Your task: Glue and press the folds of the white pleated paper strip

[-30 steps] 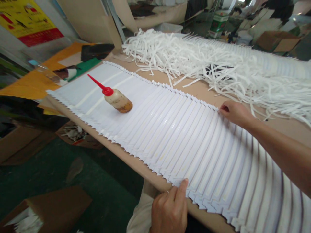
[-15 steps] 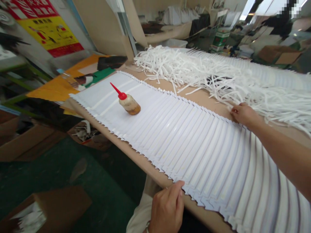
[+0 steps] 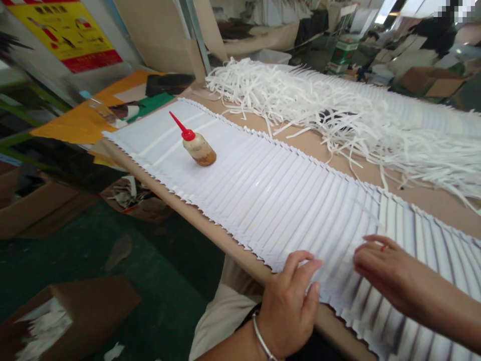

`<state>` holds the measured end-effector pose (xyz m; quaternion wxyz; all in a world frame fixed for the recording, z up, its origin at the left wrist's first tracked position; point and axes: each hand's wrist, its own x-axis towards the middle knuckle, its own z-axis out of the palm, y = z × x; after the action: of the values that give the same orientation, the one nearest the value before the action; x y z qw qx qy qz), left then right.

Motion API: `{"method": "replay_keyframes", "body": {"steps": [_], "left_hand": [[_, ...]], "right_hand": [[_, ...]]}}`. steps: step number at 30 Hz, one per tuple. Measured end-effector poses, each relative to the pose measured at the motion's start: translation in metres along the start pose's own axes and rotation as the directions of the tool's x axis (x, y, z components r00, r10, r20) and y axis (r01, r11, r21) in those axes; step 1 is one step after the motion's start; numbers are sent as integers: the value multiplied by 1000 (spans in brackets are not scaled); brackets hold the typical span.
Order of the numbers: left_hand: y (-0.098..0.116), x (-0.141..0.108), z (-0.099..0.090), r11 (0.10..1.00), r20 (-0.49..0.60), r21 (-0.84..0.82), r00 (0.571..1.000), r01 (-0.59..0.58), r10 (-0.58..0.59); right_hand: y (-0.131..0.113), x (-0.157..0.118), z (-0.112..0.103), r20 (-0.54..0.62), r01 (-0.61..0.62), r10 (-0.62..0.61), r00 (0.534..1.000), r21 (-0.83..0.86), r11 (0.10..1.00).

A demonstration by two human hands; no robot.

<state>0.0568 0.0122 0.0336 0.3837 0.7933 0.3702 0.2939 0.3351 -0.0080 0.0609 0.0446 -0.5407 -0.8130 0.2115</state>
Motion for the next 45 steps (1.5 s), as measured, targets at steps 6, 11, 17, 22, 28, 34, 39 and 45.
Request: {"method": "replay_keyframes", "body": {"steps": [6,11,17,22,28,34,39,45], "left_hand": [[4,0,12,991,161,10,978,132,-132],[-15,-17,1,898,119,-204,921,389,-372],[-33,-22,-15,816,46,-295,861,497,-507],[-44,-32,-28,838,-19,-226,858,496,-513],[-48,-43,-34,914,-113,-61,907,401,-406],[-51,-41,-31,961,-137,190,975,200,-176],[-50,-33,-31,917,-82,383,993,108,-83],[-46,-21,-30,816,7,575,996,65,-84]], "right_hand": [[-52,12,24,122,-29,19,992,83,996],[-59,41,25,119,-115,99,988,134,984],[-69,92,34,153,-146,112,982,232,962],[-61,117,34,138,-188,171,976,122,975],[-55,128,28,118,-186,183,976,17,982],[-53,132,25,120,-192,192,974,-10,981],[-51,134,24,129,-186,190,973,-37,982],[-53,135,26,151,-160,164,975,-44,986]]}}
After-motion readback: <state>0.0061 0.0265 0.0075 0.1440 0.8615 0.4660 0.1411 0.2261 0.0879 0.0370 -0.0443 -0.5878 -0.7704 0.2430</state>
